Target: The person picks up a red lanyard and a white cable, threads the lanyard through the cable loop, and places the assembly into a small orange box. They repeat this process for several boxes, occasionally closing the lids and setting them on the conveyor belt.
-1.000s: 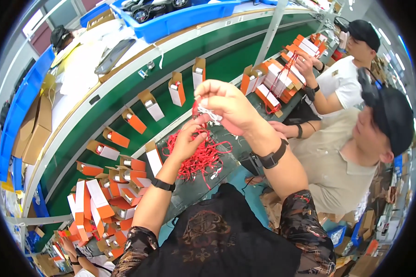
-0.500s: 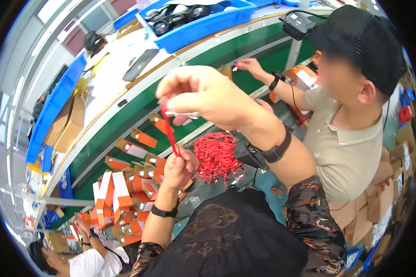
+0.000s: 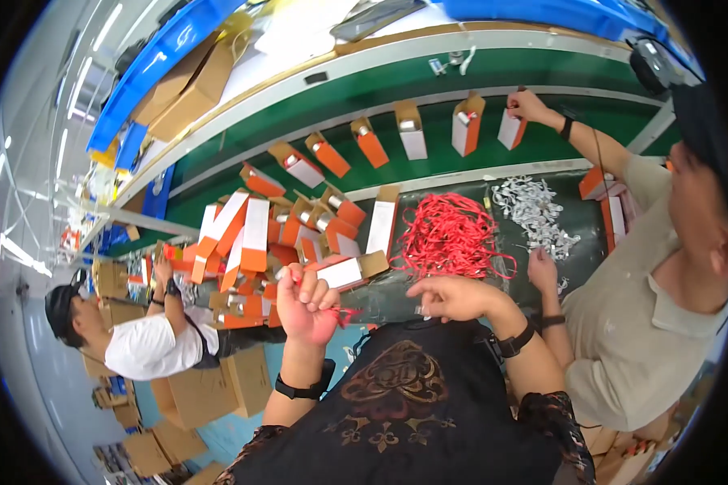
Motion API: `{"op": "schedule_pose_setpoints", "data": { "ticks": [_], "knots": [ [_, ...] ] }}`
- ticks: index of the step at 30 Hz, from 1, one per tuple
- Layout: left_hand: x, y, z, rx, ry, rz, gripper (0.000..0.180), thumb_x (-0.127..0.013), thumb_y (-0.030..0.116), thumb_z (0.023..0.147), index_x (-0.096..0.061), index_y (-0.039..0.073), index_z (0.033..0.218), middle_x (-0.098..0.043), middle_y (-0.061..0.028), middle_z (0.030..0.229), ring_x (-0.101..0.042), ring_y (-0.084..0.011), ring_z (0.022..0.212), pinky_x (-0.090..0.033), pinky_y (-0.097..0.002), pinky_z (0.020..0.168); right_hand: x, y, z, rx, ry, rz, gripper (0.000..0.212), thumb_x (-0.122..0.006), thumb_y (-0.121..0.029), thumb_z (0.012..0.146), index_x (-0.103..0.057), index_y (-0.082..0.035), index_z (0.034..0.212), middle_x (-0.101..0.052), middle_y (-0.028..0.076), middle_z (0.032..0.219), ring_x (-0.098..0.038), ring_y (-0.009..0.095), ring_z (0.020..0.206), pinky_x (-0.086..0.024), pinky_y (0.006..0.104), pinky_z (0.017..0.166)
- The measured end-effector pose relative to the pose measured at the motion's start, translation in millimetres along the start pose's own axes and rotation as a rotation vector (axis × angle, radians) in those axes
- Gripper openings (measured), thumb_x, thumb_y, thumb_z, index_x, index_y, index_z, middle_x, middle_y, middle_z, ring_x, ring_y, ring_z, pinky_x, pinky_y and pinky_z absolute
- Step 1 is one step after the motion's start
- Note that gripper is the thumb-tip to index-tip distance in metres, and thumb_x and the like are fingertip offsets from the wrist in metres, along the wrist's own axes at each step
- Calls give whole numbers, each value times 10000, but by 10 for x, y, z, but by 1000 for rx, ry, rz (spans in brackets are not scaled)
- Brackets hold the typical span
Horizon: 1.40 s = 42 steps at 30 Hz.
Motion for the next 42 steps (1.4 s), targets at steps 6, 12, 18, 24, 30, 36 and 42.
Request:
{"op": "schedule_pose_setpoints", "data": {
  "ticks": [6,12,18,24,30,36,42],
  "knots": [
    [486,-136,-328,-147,105,1343,464,-336,432,1048,-589,47,994,-521,20,758,-379,-46,566,-290,-212,500,-153,-258,366,269,501,-27,186,-567,-53,942,-612,-13,1117,-620,15,919,-573,81,826,-475,248,730],
    [489,-356,-375,-214,114,1440,191,-504,117,994,-607,-7,1098,-632,-20,900,-533,-54,708,-448,-209,609,-594,-360,704,243,522,-581,192,-541,-62,962,-607,25,1120,-655,54,1042,-610,131,957,-497,293,842],
    [595,-300,-486,-236,238,1530,214,-607,56,928,-447,15,1064,-689,-124,877,-646,-162,689,-513,-299,614,-687,-274,766,34,317,-58,351,-583,-137,960,-577,31,1268,-657,83,1100,-602,133,991,-487,289,880],
    [552,-320,-562,-354,138,1996,696,-635,80,867,-234,-112,1402,-661,-246,816,-665,-424,732,-529,-465,628,-803,-300,876,19,276,-232,294,-630,-57,925,-640,-15,1216,-638,-3,925,-572,63,754,-483,215,627],
    [568,-184,-506,-187,207,1771,764,-652,166,890,-196,-72,1454,-659,-259,868,-658,-438,787,-528,-463,670,-632,-144,916,-42,320,-249,239,-602,-63,951,-650,-10,1179,-661,12,930,-603,77,732,-498,221,622],
    [984,-63,-522,-251,210,1053,243,-571,115,983,-520,19,1201,-622,-22,845,-577,-61,758,-484,-222,670,-694,-338,1053,-86,481,512,241,-603,-200,976,-639,-71,1177,-676,8,939,-639,115,777,-534,268,644],
    [991,13,-338,125,356,287,107,-585,182,987,-585,89,1039,-588,1,827,-508,-73,639,-440,-229,569,-693,-400,1016,47,377,495,256,-610,-193,971,-633,-56,1186,-685,34,962,-653,127,806,-548,294,667]
  ]
}}
Point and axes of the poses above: each hand's wrist, its own z-axis towards the middle knuckle, its own x-axis out of the back of the hand, y = z × x, the point moved 1 cm from there along z, towards the middle knuckle
